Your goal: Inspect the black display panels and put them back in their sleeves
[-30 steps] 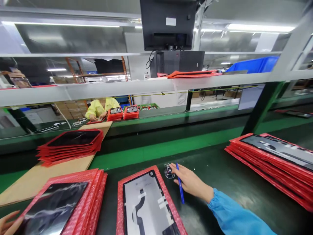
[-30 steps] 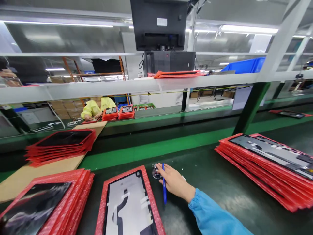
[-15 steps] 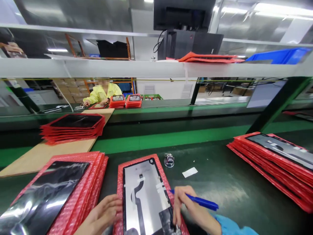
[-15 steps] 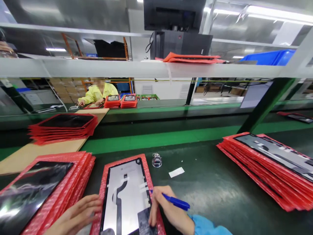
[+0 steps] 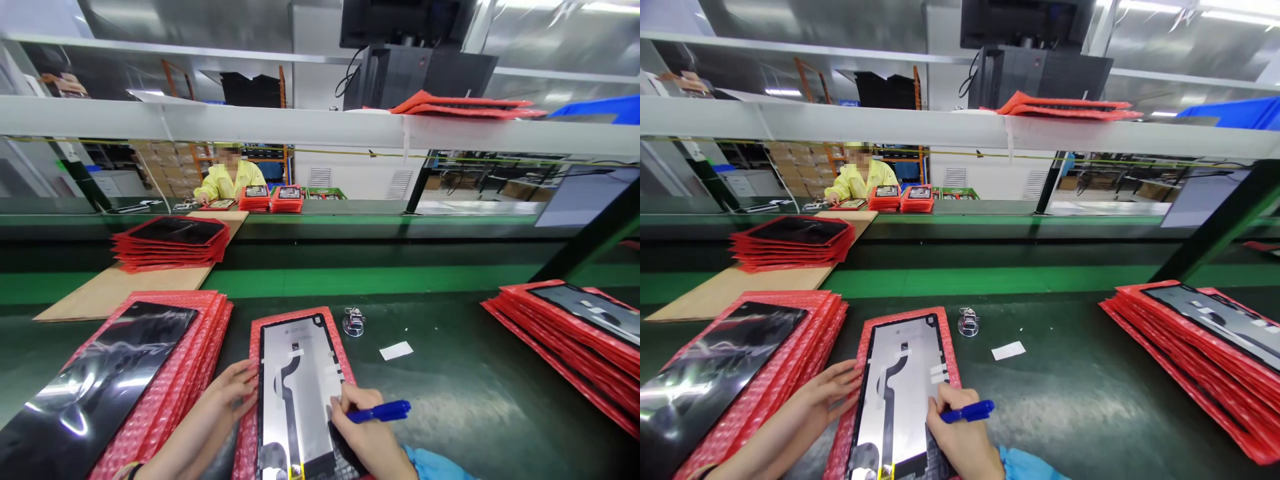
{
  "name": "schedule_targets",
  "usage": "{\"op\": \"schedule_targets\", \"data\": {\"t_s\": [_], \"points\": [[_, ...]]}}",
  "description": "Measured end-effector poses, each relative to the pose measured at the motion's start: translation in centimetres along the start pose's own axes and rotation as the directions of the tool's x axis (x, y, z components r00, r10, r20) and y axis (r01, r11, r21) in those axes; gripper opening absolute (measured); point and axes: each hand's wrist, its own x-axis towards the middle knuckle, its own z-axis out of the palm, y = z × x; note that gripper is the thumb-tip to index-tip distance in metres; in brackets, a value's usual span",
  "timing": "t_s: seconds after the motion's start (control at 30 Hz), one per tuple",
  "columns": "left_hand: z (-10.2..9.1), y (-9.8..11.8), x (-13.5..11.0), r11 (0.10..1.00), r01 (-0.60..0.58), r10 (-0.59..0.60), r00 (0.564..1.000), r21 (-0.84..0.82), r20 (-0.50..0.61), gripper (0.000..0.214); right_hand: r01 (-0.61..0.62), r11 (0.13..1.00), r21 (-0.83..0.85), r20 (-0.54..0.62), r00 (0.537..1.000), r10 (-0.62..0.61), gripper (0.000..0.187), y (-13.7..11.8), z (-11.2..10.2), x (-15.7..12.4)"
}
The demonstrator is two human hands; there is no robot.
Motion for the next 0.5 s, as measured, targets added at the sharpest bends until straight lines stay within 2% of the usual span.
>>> {"op": "schedule_targets", "data": {"t_s": [0.13, 0.27, 0.33, 0.43, 0.5], "points": [[-0.2, 0.3, 0.5, 1.0, 0.013, -0.013, 1.0, -0.014, 0.008, 0.028, 0.011, 0.999, 0.045, 0.0, 1.0, -0.011, 0.036, -0.2, 0.0, 0.0], [0.1, 0.4, 0.3, 1.0, -0.008, 0.008, 1.0, -0.011, 0.03, 0.028, -0.037, 0.986, 0.163, -0.04, 0.998, 0.044, 0.038, 0.0, -0.2, 0.2], [1.0, 0.2, -0.2, 1.0, -0.014, 0.015, 0.994, -0.007, 0.113, 0.028, -0.08, 0.961, 0.264, -0.038, 0.995, 0.094, 0.04, 0.1, -0.3, 0.5], [2.9, -0.8, -0.8, 1.0, 0.011, -0.018, 0.96, 0.029, 0.28, 0.038, -0.143, 0.896, 0.42, 0.014, 0.988, 0.151, 0.04, 0.0, -0.3, 0.9], [4.0, -1.7, -0.9, 0.999, -0.006, -0.007, 0.958, 0.046, 0.288, 0.046, -0.16, 0.857, 0.489, 0.035, 0.986, 0.165, 0.04, -0.3, -0.6, 1.1]]}}
